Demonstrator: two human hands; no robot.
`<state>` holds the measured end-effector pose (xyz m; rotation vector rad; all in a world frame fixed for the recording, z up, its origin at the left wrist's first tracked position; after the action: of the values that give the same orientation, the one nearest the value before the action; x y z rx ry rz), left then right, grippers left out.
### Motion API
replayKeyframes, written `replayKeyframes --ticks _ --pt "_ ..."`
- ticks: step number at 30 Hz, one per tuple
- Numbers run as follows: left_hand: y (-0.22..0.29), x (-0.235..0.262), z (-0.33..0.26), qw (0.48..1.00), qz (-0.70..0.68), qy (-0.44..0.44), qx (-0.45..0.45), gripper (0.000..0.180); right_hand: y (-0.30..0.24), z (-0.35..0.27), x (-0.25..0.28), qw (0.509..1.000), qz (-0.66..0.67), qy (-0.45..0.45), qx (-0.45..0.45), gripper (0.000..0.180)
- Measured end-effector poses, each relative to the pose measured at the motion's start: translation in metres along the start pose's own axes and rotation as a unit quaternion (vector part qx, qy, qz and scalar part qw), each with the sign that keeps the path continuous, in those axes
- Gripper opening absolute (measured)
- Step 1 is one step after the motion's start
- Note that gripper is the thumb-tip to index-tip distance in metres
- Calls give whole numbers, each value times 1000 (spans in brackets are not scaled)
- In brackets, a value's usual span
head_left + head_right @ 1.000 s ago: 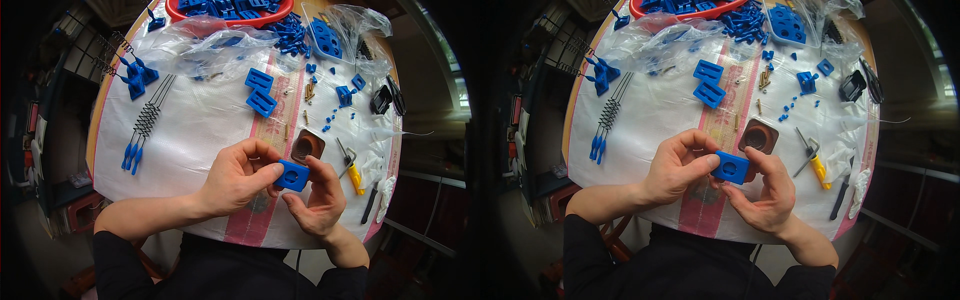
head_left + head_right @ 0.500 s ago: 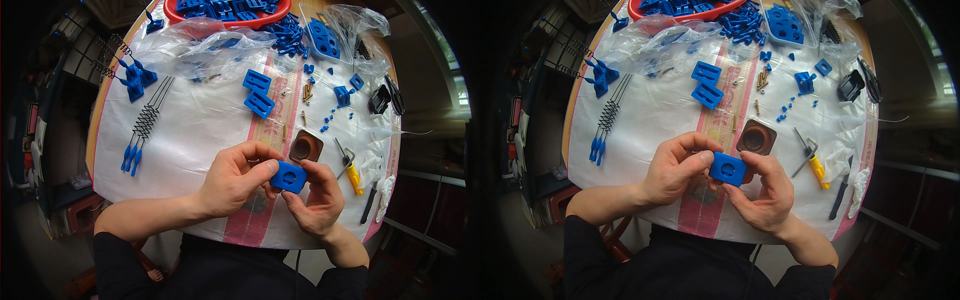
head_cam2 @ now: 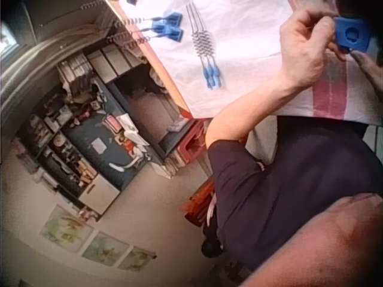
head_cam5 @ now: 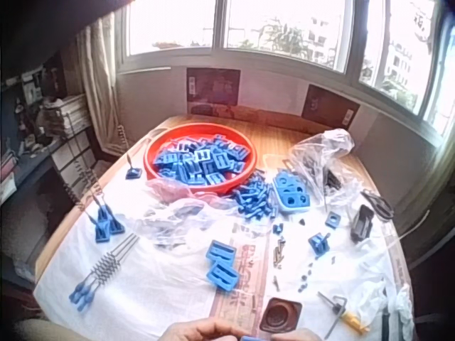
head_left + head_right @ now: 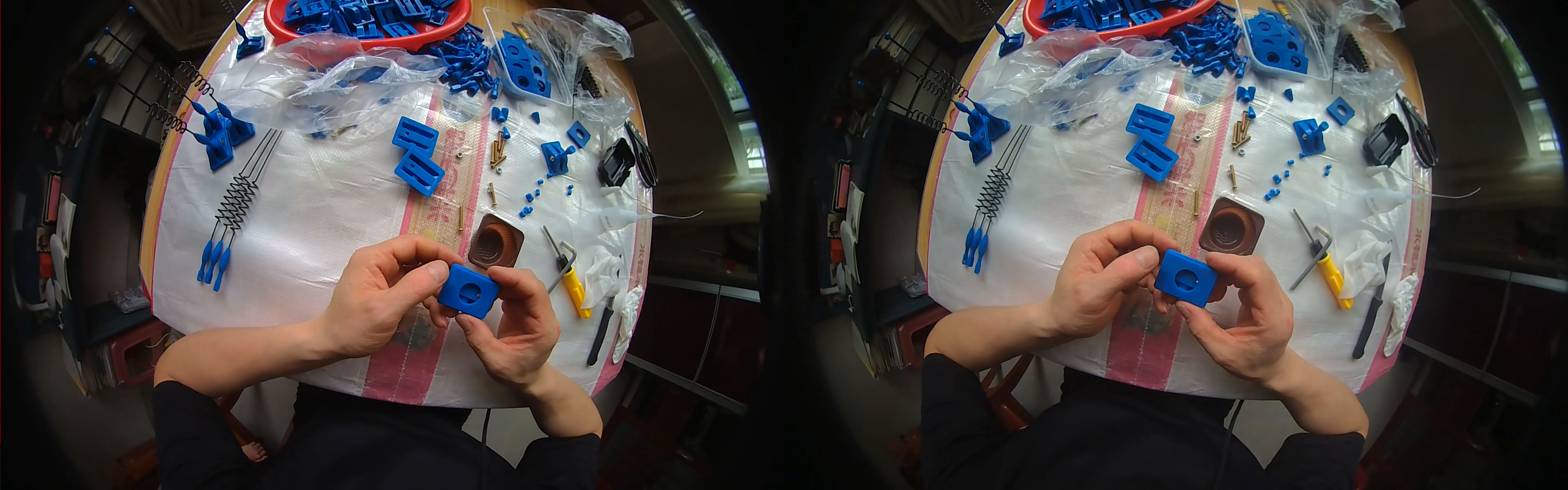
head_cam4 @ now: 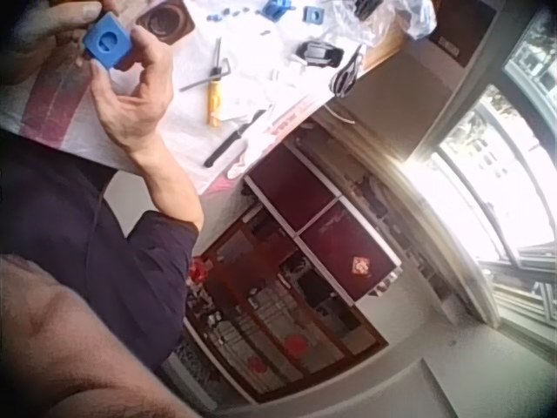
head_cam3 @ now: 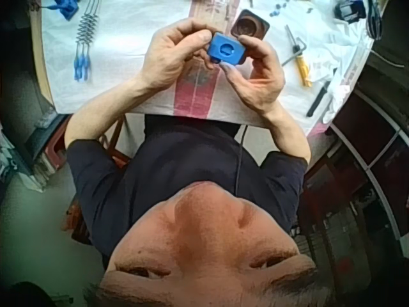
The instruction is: Assembling blue plastic housing components with an internal spring and fastening them with a screwdriver.
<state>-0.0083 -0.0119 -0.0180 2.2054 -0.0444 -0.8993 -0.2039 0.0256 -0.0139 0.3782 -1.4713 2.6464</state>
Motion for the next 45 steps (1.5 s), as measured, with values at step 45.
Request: replayKeyframes --ticks 45 --pt "1 -15 1 997 25 -70 -10 49 1 2 4 998 47 23 -43 52"
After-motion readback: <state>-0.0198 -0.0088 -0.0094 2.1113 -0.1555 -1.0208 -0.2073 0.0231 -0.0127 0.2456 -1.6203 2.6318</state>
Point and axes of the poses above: each hand's wrist, its own z-axis towards the middle knuckle, its own x-axis out of the back of the hand, y = z × x, the point moved 2 cm from there along z, towards the middle knuckle, and after that the axes turned 14 degrees about x, right-handed, at the moved point
